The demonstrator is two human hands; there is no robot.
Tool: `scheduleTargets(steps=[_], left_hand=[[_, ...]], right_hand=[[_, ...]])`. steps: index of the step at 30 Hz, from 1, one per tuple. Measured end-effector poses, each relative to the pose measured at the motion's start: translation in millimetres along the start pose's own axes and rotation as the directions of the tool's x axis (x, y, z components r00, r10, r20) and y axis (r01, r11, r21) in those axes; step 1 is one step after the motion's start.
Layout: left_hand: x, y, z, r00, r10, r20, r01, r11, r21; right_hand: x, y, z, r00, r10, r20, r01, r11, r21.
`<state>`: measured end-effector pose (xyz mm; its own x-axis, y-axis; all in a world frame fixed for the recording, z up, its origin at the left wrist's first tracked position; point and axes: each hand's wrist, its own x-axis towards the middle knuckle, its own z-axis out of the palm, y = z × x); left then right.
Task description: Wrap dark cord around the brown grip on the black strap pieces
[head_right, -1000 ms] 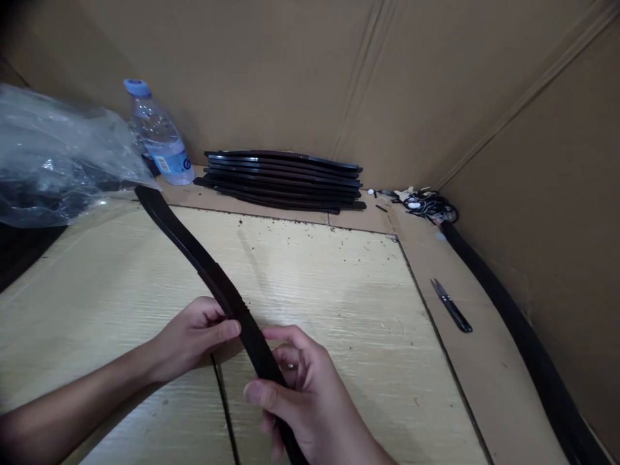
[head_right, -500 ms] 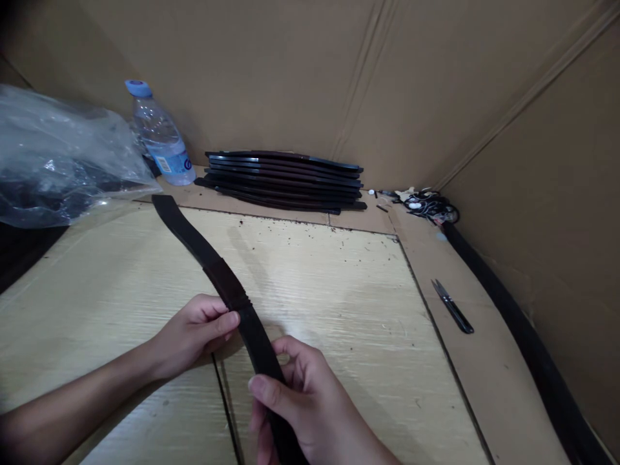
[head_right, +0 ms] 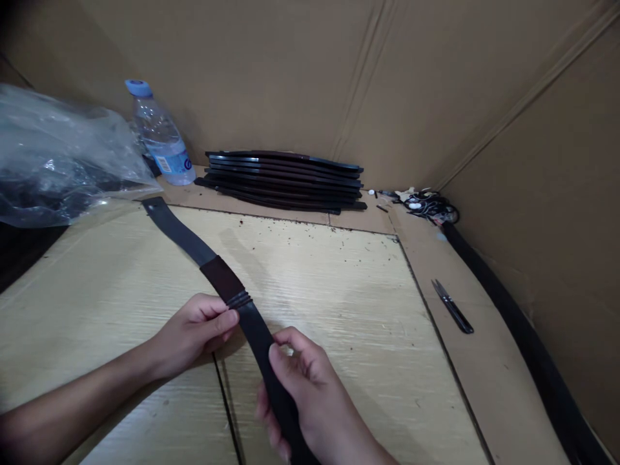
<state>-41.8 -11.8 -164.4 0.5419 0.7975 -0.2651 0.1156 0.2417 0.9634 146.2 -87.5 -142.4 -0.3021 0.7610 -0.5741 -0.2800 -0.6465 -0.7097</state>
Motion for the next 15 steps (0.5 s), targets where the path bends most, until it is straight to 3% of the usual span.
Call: scheduleTargets(steps=[4, 10, 15], left_hand=[[0.2, -1.6, -0.4, 1.000, -0.014, -0.003, 0.014, 1.000, -0.024], [0.4, 1.1, -1.0, 0.999, -0.022, -0.029, 0.023, 0.999, 0.040], [0.4, 4.1, -0.9, 1.000, 0.009, -0.024, -0.008, 0.998, 0.070]], right_hand=[[-2.0, -0.4, -0.1, 0.994, 0.037, -0.106, -0.030, 0.997, 0.074], [-2.8, -4.2, -3.3, 0.997, -0.024, -0.070, 0.025, 1.000, 0.006], [-5.2, -5.3, -1.8, 0.998, 0.013, -0.064, -0.011, 0.999, 0.039]])
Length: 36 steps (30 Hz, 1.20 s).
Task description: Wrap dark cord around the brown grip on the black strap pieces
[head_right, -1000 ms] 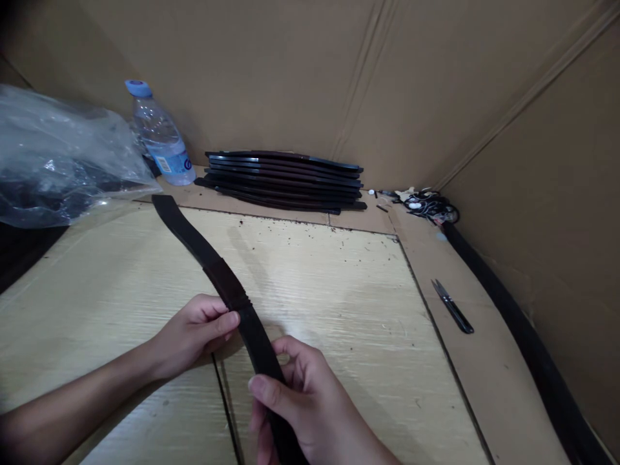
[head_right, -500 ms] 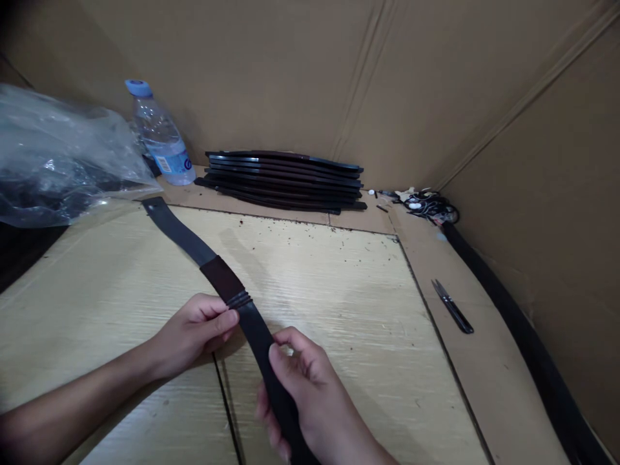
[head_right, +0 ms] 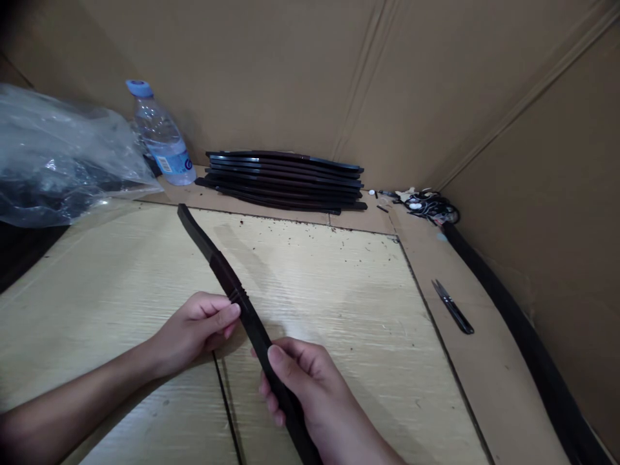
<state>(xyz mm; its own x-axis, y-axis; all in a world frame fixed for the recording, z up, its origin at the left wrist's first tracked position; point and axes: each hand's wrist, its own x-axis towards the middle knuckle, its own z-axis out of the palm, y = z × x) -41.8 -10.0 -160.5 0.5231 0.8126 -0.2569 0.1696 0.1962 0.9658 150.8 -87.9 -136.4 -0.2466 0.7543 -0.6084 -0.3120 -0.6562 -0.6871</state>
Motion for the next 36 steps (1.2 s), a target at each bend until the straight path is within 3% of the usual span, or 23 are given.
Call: scheduleTargets(steps=[8, 23, 30, 36], left_hand=[[0, -5, -0.7, 1.000, 0.012, 0.028, -0.011, 1.000, -0.018], [-3, -1, 0.7, 0.997, 0.005, 0.071, -0.004, 1.000, -0.013], [-3, 1, 1.2, 0.995, 0.020, 0.098, -0.020, 1.000, -0.005], [-4, 4, 1.3, 0.994, 0.035, 0.104, -0.034, 0.999, -0.004]], right_hand=[[-2, 5, 1, 1.000, 0.008, 0.008, -0.008, 1.000, 0.011], [-2, 6, -1, 0.987, 0.083, 0.137, -0.080, 0.996, -0.027], [3, 7, -3, 0.964, 0.059, 0.258, -0.050, 0.998, -0.044], [2, 6, -2, 0.957, 0.027, 0.289, -0.024, 1.000, -0.016]])
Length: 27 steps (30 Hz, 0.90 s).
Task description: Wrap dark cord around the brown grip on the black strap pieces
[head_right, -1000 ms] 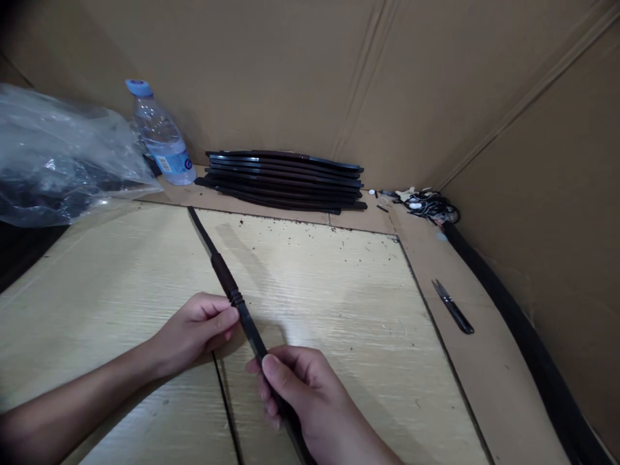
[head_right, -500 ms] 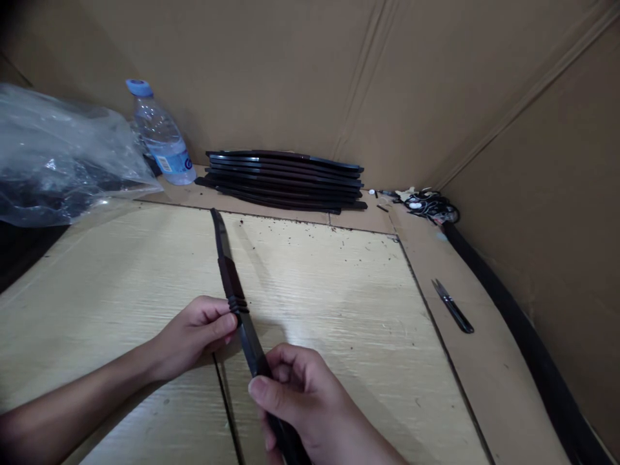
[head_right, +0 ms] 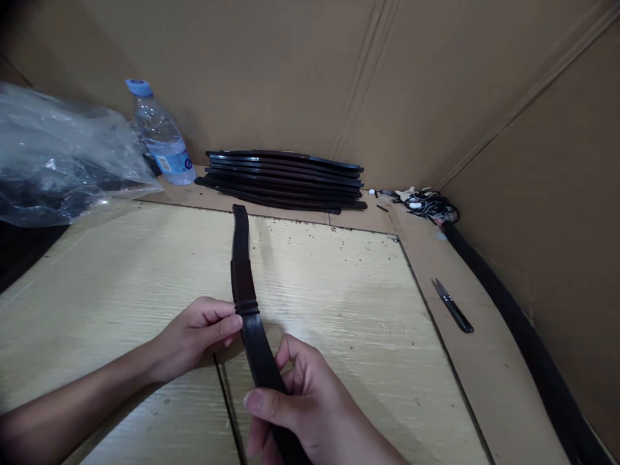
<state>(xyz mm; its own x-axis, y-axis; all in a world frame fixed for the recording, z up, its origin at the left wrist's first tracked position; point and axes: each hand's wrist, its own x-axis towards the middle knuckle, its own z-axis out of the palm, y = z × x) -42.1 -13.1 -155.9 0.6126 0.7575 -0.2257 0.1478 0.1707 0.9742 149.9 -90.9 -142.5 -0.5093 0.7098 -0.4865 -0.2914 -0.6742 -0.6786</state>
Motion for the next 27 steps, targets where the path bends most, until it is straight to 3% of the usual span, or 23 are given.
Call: scheduleTargets(steps=[10, 16, 21, 27], left_hand=[[1.2, -2.5, -0.6, 1.000, 0.005, -0.030, -0.005, 1.000, 0.012], [1.9, -4.7, -1.4, 0.999, 0.007, -0.034, -0.006, 1.000, 0.010], [2.1, -4.8, -1.6, 0.999, 0.002, -0.043, -0.002, 1.000, 0.005], [2.1, -4.1, -0.6, 0.998, -0.040, -0.055, 0.038, 0.999, -0.038]], right_hand=[[4.7, 1.4, -1.5, 0.994, -0.068, -0.086, 0.062, 0.996, -0.070], [4.4, -2.3, 3.1, 0.978, 0.021, -0.209, -0.021, 1.000, 0.002], [4.2, -1.3, 3.0, 0.968, 0.038, -0.247, -0.034, 0.999, 0.021], [2.7, -2.9, 3.9, 0.959, -0.086, -0.272, 0.072, 0.996, -0.058]])
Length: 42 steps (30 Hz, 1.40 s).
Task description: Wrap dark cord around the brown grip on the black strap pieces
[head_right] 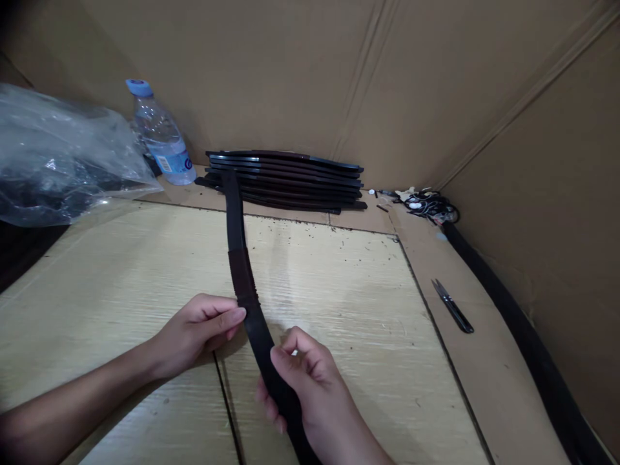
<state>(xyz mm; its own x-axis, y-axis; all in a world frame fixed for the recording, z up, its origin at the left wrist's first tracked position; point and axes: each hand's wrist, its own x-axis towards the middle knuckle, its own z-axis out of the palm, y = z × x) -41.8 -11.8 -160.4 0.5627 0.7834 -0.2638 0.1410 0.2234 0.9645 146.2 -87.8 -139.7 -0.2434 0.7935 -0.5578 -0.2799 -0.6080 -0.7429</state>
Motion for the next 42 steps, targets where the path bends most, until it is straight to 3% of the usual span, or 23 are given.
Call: scheduleTargets(steps=[8, 17, 27, 33, 42], left_hand=[[1.4, 0.4, 1.3, 0.999, 0.020, -0.038, -0.018, 0.998, 0.057], [2.1, -1.5, 0.5, 0.999, 0.035, 0.005, -0.035, 0.997, 0.066], [0.8, -1.8, 0.4, 0.999, 0.035, 0.000, -0.035, 0.990, 0.137], [0.3, -1.4, 0.1, 0.999, 0.031, 0.016, -0.033, 0.989, 0.142], [-1.7, 5.9, 2.6, 0.999, 0.031, 0.032, -0.036, 0.984, 0.177]], right_hand=[[-0.4, -2.1, 1.7, 1.000, -0.006, -0.023, 0.007, 0.999, 0.043], [-3.7, 2.7, 5.0, 0.998, -0.012, -0.064, 0.013, 1.000, 0.024], [-3.7, 4.0, 2.6, 0.999, -0.027, -0.022, 0.025, 0.997, -0.076], [-1.6, 5.6, 1.4, 0.996, -0.027, 0.085, 0.030, 0.999, -0.034], [-1.7, 4.2, 3.2, 0.994, 0.016, 0.104, -0.014, 1.000, -0.016]])
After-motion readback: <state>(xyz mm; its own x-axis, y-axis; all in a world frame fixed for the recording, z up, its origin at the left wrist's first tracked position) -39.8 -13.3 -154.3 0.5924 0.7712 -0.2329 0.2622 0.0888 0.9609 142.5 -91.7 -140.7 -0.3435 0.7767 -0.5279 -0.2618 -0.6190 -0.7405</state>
